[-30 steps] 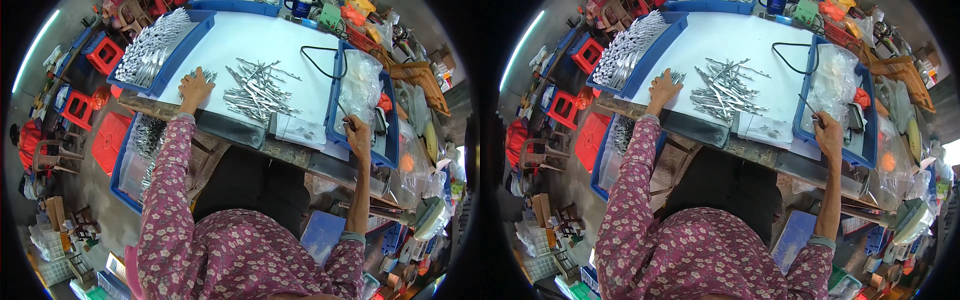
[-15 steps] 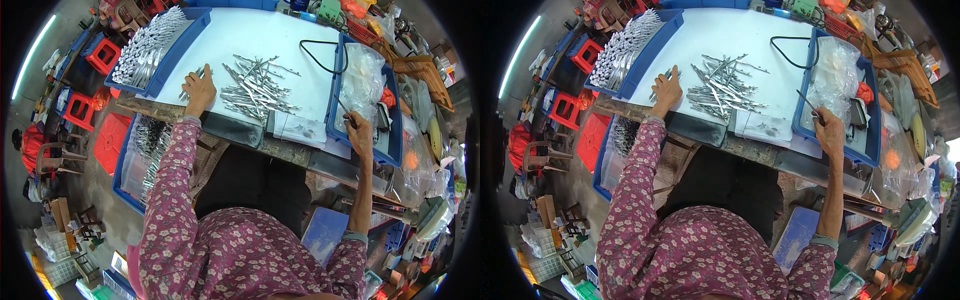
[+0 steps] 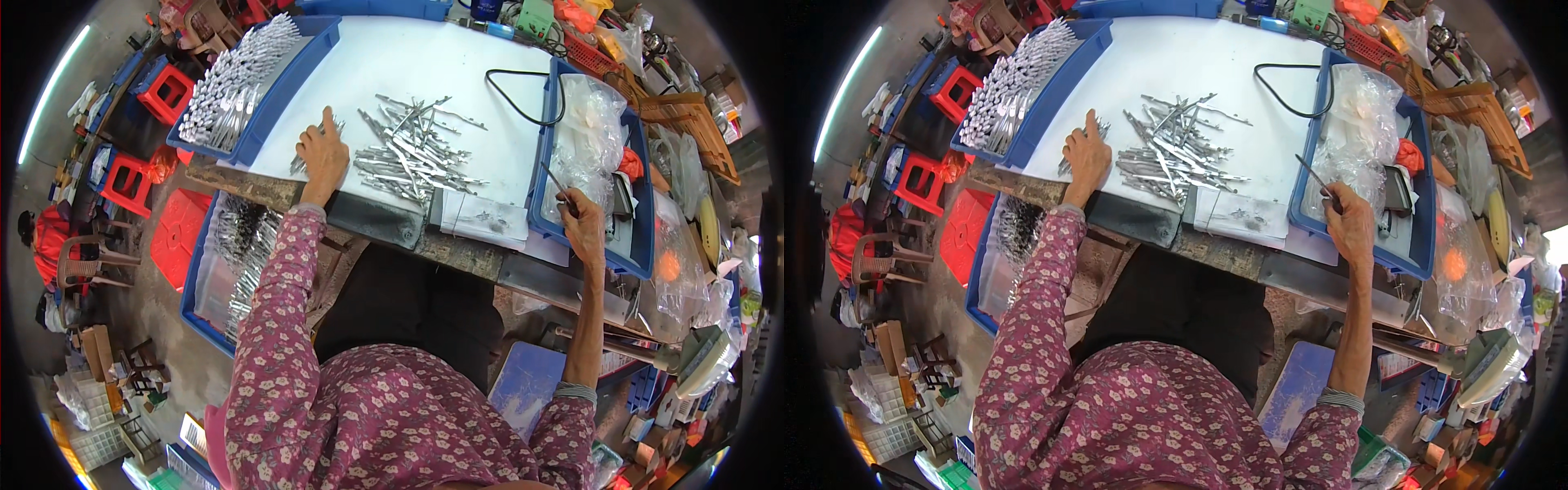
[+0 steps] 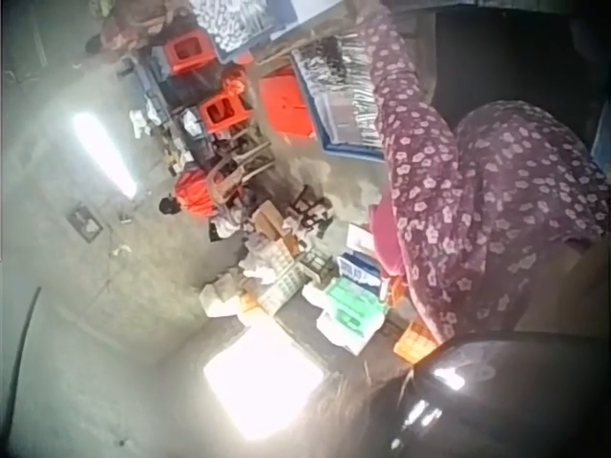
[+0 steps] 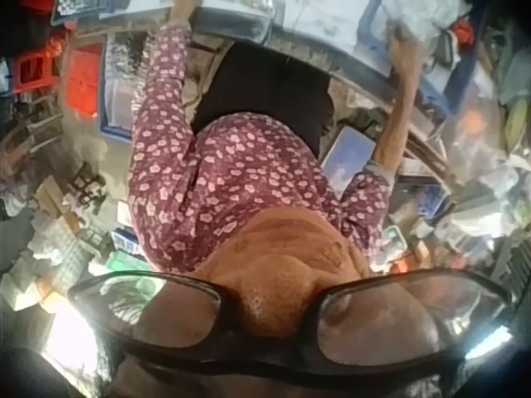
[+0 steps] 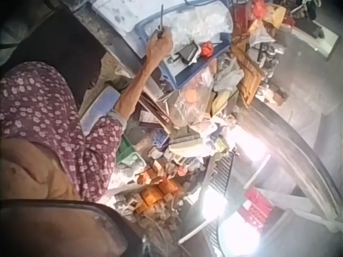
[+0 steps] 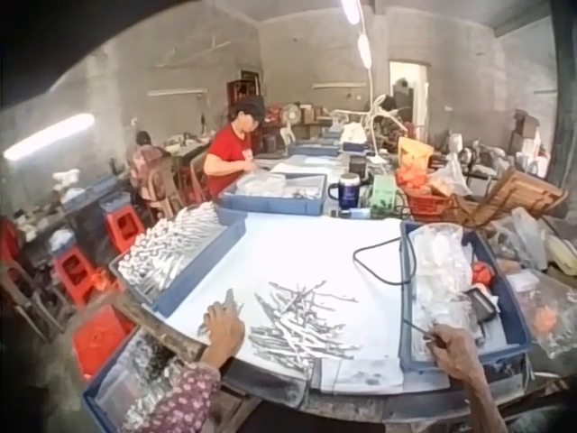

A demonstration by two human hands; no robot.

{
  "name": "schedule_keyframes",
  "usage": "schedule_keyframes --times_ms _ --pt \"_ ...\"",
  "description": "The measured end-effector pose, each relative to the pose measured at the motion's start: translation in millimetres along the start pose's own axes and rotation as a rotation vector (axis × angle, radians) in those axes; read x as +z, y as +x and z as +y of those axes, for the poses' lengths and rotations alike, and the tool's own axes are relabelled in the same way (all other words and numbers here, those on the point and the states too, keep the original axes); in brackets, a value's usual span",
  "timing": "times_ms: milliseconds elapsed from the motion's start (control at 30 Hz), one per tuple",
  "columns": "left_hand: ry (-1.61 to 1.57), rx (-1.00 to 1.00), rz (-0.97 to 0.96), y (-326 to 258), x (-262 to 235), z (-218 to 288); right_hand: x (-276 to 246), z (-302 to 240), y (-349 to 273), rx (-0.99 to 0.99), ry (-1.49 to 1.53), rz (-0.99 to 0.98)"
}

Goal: Manually inspecting and assembling small metal pins or rods at a manufacturing workbench.

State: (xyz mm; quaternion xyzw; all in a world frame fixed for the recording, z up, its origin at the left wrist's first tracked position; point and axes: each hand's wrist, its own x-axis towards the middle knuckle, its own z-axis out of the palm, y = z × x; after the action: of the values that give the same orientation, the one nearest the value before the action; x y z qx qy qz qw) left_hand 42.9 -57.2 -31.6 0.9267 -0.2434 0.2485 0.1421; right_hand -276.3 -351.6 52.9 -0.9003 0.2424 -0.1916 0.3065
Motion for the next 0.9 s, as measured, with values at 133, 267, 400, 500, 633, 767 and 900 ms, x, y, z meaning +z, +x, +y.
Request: schedule_keyframes --times_ms 133,267,400,500,633,767,900 --pt "0.009 -0.122 -0.116 5 -9 5 -2 -3 -3 -0.002 0.031 0.032" --pt "0.032 -0.141 -0.155 -2 5 -2 -4 -14 -7 0.032 -0.039 0.028" --pt "0.092 -0.096 -0.113 -7 8 1 -8 -10 -11 0.022 -0.050 0.049" --pt "0.068 -0.082 -0.111 -5 -2 4 -12 -13 -11 0.014 -0.050 0.083" --pt "-0.026 -0.086 -0.092 -4 -5 1 -11 -11 -9 -0.011 -0.039 0.070" --pt "-0.034 -0.114 -0.097 -5 11 -16 -9 -11 -7 -0.026 -0.052 0.058" --pt "-0.130 -0.164 -0.215 -2 3 -12 -10 -9 -9 -0.052 -0.072 0.076"
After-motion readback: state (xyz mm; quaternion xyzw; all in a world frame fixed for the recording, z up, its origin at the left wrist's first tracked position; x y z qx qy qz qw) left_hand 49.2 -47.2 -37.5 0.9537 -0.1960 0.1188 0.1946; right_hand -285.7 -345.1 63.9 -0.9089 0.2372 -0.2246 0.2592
